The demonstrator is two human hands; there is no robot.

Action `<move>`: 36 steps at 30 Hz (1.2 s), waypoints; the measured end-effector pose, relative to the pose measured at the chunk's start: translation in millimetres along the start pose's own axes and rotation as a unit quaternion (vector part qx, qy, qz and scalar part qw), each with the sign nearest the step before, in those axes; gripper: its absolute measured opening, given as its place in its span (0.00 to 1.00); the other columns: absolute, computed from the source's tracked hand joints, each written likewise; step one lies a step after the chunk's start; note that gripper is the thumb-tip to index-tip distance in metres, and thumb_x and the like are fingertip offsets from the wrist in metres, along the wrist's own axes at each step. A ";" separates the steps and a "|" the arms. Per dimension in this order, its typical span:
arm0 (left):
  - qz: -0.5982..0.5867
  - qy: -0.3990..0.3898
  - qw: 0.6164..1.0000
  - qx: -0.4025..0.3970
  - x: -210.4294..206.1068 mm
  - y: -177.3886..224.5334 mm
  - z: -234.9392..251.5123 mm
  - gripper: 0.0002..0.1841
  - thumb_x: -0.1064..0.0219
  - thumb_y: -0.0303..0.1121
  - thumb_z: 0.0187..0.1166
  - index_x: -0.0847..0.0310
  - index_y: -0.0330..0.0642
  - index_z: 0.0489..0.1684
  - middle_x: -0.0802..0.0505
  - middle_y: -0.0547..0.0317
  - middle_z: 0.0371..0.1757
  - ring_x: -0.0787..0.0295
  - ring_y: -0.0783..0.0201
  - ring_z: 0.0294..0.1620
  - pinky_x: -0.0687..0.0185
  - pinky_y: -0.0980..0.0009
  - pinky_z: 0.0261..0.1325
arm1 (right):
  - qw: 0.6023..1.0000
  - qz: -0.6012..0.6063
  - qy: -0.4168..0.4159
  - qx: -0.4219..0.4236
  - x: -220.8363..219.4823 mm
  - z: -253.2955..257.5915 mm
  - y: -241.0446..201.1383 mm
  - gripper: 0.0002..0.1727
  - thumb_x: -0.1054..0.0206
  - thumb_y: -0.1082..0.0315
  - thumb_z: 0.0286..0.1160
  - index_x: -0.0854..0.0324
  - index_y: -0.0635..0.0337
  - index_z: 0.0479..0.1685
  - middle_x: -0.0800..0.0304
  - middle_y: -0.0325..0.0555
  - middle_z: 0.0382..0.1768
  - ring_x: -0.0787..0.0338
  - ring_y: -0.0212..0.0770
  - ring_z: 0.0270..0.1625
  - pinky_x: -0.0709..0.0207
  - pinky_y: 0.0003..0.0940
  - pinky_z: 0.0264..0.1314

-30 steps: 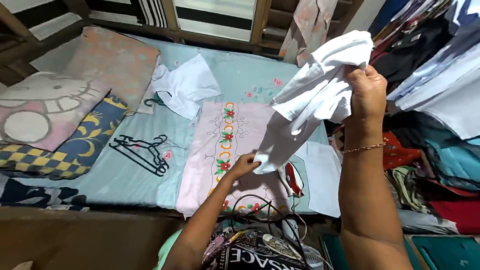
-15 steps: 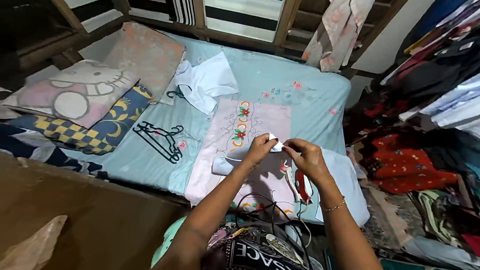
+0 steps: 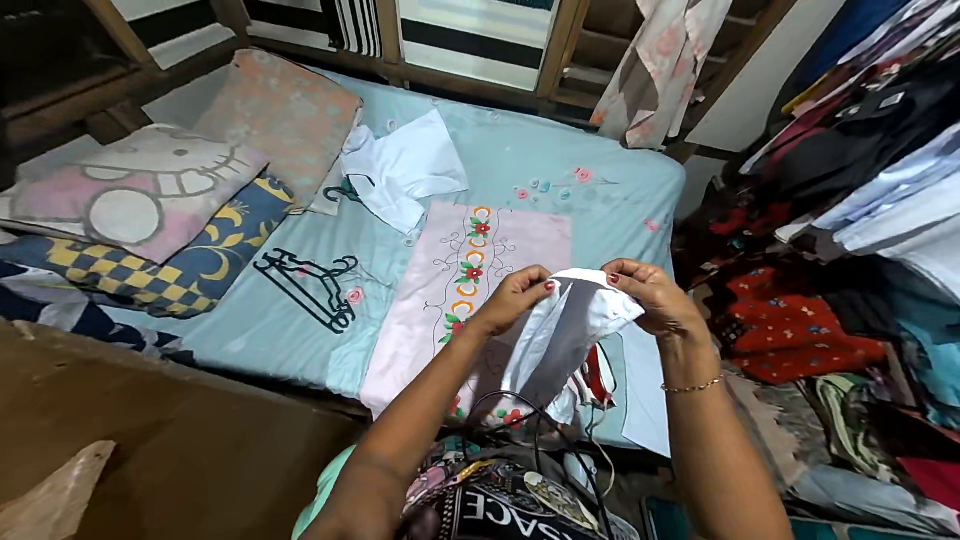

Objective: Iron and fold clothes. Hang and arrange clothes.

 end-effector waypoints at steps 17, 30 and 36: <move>0.004 -0.018 0.999 0.047 5.6 36.4 30.8 0.12 0.55 0.28 0.92 0.25 0.42 0.43 0.15 0.68 0.27 0.18 0.79 0.24 0.18 0.80 0.32 | 0.765 -0.487 0.175 0.384 -96.0 -59.0 -2.6 0.11 0.32 0.69 0.77 0.08 0.62 0.50 0.06 0.61 0.56 0.10 0.65 0.65 0.28 0.73 0.71; -0.450 0.144 0.881 0.035 45.8 -21.3 -20.6 0.25 0.62 0.36 0.91 0.12 0.44 0.42 0.03 0.55 0.36 0.03 0.65 0.37 0.06 0.69 0.42 | 0.934 -0.228 0.187 0.203 -124.8 -27.4 44.9 0.24 0.45 0.83 0.72 0.19 0.79 0.68 0.15 0.71 0.69 0.14 0.61 0.73 0.23 0.50 0.78; -0.236 0.353 0.903 0.065 82.7 -30.2 -59.0 0.18 0.63 0.25 0.94 0.24 0.33 0.43 0.13 0.63 0.30 0.15 0.76 0.31 0.17 0.80 0.42 | 0.855 -0.399 0.120 0.309 -204.2 -45.1 40.6 0.21 0.37 0.80 0.73 0.14 0.70 0.66 0.16 0.69 0.71 0.17 0.71 0.74 0.25 0.66 0.75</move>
Point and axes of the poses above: each hand's wrist, its own z-axis towards the middle knuckle, its own x-axis out of the back of the hand, y = z × x, the point moved 9 cm from there along z, towards the middle knuckle
